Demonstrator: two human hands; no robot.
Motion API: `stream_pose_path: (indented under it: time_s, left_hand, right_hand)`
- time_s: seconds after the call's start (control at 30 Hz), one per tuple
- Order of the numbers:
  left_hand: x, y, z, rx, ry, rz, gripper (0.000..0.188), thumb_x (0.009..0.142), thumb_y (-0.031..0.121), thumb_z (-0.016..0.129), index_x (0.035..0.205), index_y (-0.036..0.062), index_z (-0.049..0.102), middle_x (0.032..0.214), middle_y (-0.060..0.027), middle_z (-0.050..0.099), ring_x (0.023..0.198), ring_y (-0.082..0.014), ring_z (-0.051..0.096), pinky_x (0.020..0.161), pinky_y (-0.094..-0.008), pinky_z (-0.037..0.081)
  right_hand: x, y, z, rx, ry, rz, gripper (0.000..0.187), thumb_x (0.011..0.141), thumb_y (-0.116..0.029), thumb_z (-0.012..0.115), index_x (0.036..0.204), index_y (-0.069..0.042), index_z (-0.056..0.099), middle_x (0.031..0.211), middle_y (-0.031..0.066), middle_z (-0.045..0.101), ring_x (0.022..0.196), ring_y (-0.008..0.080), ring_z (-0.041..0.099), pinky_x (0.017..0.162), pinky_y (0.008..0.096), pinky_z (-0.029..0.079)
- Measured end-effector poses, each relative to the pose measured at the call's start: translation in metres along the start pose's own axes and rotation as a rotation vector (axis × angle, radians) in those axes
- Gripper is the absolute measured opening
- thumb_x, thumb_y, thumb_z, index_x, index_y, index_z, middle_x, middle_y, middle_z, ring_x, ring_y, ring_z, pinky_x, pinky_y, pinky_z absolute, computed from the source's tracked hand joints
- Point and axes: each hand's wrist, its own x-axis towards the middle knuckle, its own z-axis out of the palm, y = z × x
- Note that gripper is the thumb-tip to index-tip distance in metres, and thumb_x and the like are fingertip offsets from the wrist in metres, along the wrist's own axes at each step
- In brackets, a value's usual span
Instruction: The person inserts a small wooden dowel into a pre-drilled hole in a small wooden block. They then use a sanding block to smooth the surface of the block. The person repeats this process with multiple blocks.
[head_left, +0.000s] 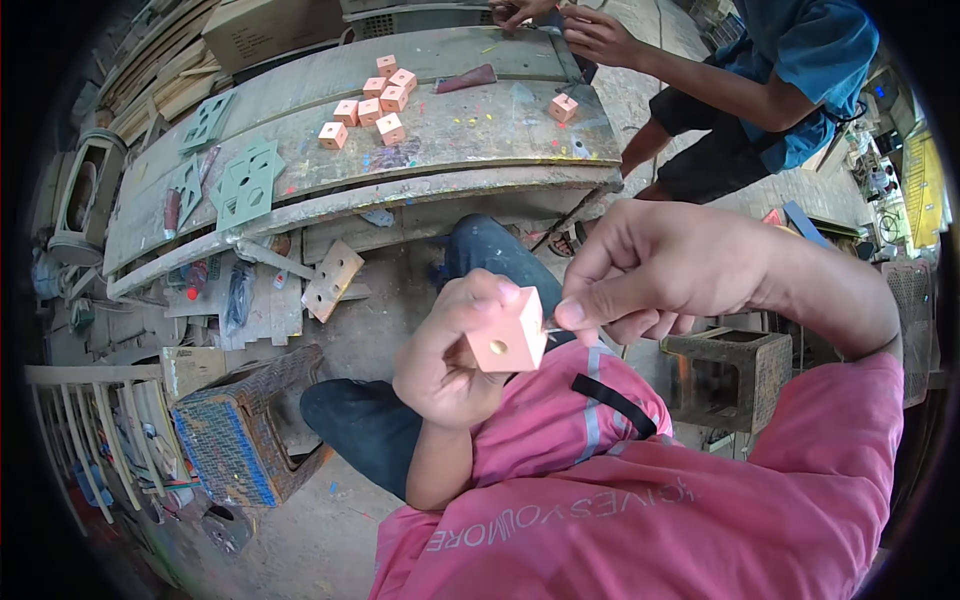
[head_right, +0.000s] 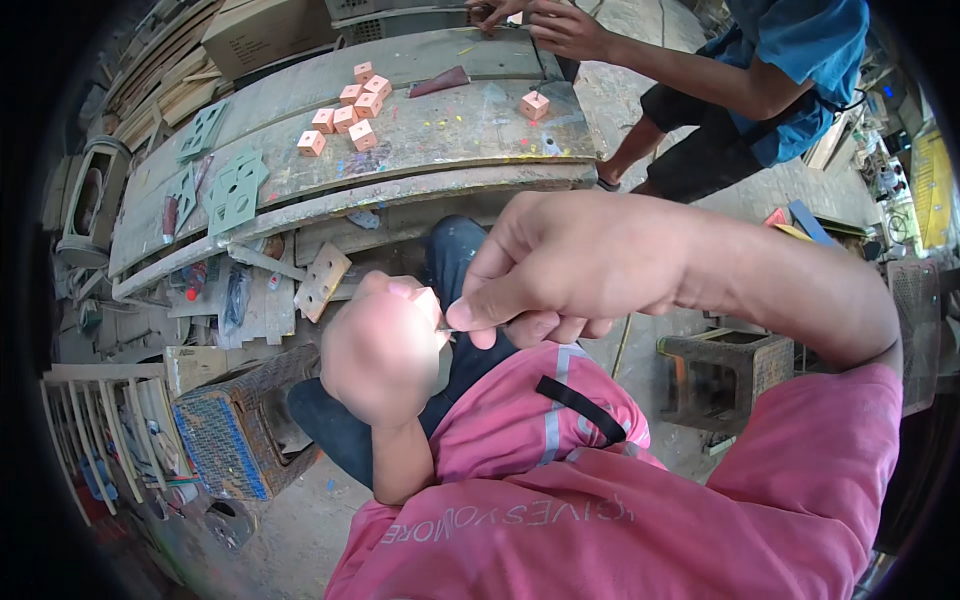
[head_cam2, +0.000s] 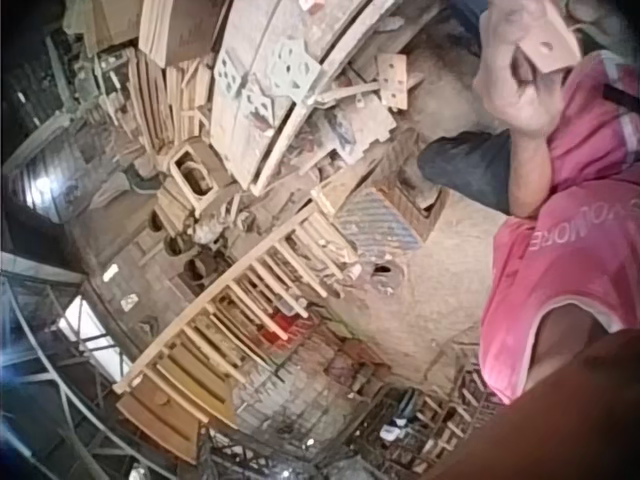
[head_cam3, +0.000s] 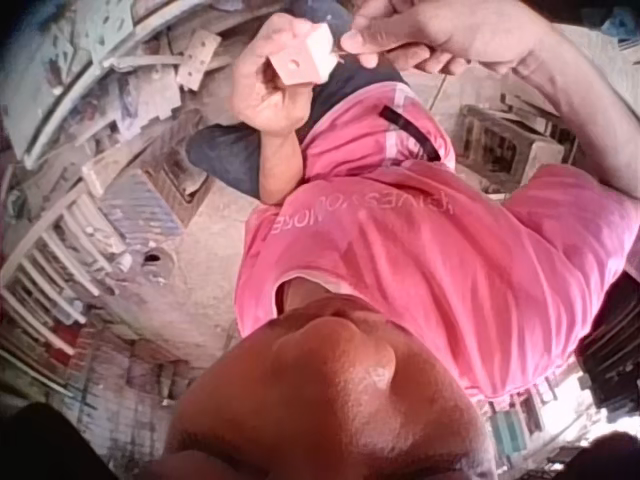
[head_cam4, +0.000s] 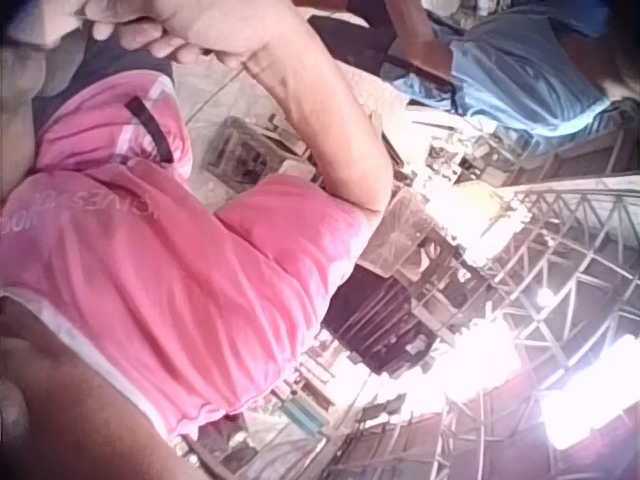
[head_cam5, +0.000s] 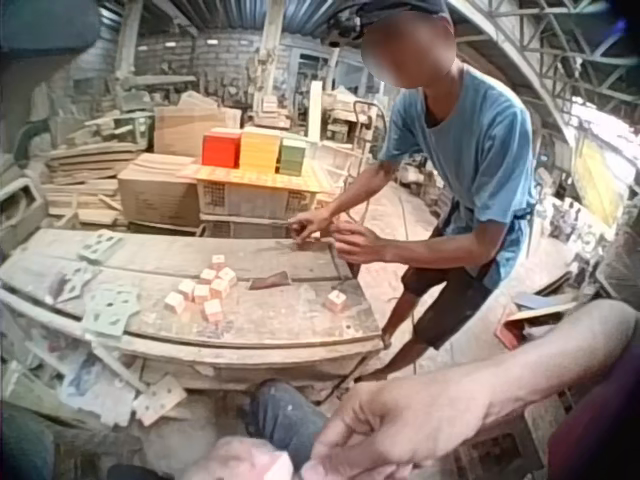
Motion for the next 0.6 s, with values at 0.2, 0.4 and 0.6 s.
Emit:
stream_pose_path:
  time_s: [0.2,0.4,0.6]
  left_hand:
    - [-0.002,-0.003,0.006,-0.299,0.097,-0.126,0.052,0.083,0.016,0.072,0.121,-0.0072,0.046,0.108,-0.026,0.055,0.093,-0.0231,0.059,0.075,-0.0289,0.051]
    - [0.0,0.006,0.005,-0.294,0.138,-0.202,0.056,0.081,0.015,0.074,0.122,-0.0082,0.045,0.109,-0.0251,0.056,0.098,-0.0228,0.059,0.084,-0.0309,0.049]
    - [0.003,0.014,0.005,-0.243,0.106,-0.224,0.054,0.08,0.014,0.074,0.121,-0.0092,0.046,0.108,-0.0248,0.057,0.099,-0.0243,0.059,0.086,-0.0341,0.049]
  right_hand:
    - [0.003,0.032,0.008,-0.442,0.428,-0.782,0.012,0.085,-0.01,0.065,0.08,0.0,0.064,0.058,0.006,0.055,0.05,0.0122,0.053,0.046,0.0271,0.04]
    - [-0.001,0.029,0.019,-0.947,0.642,-0.994,0.016,0.074,-0.005,0.073,0.085,0.0,0.063,0.063,0.0098,0.058,0.054,0.0263,0.058,0.048,0.0345,0.046]
    - [0.004,0.025,0.02,-1.068,0.632,-1.024,0.023,0.069,-0.006,0.072,0.088,0.001,0.061,0.063,0.0083,0.054,0.051,0.0263,0.055,0.045,0.0352,0.043]
